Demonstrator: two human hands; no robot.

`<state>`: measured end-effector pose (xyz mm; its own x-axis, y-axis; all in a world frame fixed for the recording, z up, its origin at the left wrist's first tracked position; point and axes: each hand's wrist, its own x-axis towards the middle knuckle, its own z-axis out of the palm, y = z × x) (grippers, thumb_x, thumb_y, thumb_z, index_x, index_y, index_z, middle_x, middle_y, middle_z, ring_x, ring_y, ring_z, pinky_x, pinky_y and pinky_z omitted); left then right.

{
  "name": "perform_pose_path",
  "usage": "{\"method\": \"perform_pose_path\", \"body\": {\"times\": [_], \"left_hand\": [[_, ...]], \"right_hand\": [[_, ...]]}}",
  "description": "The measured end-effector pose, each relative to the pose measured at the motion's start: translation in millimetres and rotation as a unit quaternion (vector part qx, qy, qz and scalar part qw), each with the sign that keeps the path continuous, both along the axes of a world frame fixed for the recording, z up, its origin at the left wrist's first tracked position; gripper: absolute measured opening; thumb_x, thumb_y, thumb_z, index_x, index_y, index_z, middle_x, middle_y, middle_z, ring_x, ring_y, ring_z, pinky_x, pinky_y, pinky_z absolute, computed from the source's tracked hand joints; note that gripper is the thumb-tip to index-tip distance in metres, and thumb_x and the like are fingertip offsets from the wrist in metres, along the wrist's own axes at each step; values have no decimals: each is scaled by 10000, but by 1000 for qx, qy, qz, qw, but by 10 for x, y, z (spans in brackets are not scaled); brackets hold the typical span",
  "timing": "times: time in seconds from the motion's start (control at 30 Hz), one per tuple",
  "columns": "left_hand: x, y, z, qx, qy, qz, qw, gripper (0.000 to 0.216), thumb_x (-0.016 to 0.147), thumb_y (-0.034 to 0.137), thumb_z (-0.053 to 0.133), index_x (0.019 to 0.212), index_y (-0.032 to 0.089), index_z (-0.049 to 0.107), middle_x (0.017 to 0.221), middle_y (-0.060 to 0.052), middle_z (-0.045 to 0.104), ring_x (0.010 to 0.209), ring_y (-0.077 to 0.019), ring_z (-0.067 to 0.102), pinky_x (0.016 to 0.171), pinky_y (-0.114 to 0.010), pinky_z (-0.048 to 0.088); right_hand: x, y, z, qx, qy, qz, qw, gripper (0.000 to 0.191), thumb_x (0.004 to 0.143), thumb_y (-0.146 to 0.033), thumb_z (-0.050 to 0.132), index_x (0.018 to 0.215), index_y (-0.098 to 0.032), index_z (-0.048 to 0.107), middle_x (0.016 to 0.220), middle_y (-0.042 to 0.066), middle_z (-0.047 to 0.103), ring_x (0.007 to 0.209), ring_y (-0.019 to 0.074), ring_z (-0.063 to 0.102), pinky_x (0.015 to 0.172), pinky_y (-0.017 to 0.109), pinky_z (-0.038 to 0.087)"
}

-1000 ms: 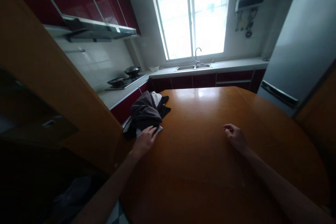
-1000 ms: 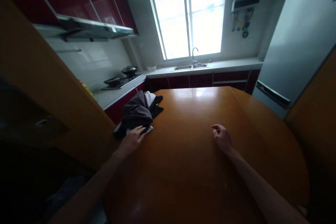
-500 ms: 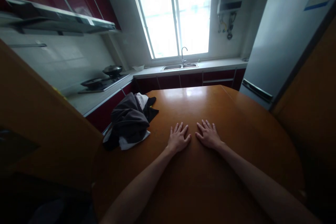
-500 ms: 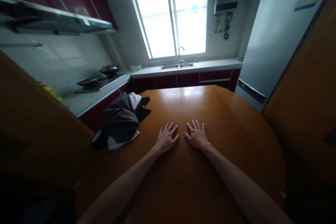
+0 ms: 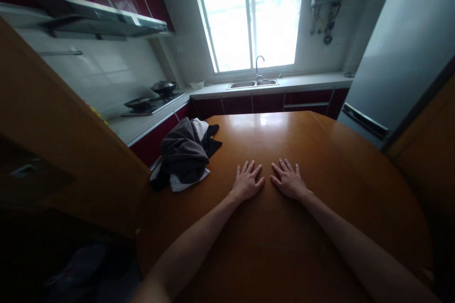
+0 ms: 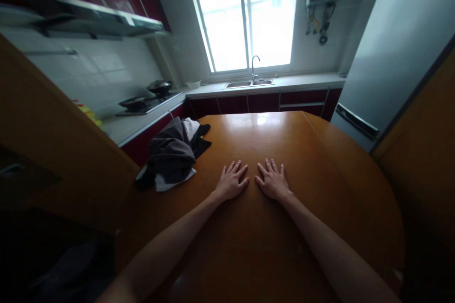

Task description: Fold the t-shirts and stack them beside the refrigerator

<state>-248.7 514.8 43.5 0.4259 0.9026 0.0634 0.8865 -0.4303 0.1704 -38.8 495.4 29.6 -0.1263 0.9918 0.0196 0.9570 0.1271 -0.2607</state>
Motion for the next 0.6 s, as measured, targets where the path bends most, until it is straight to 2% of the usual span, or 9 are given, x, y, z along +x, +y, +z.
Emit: {"method": "perform_pose_path", "body": {"times": [0.6], "left_hand": [[-12, 19, -14, -1, 0, -2, 1000, 651, 980, 612, 385, 1555, 306, 395, 1666, -72, 256, 1547, -309, 168, 1232, -576, 105]], "right_hand": [[-6, -12, 20, 2, 9, -2, 1000, 669, 992, -590, 355, 1583, -277, 333, 1683, 106, 193, 1556, 310, 100, 1202, 610, 8]]}}
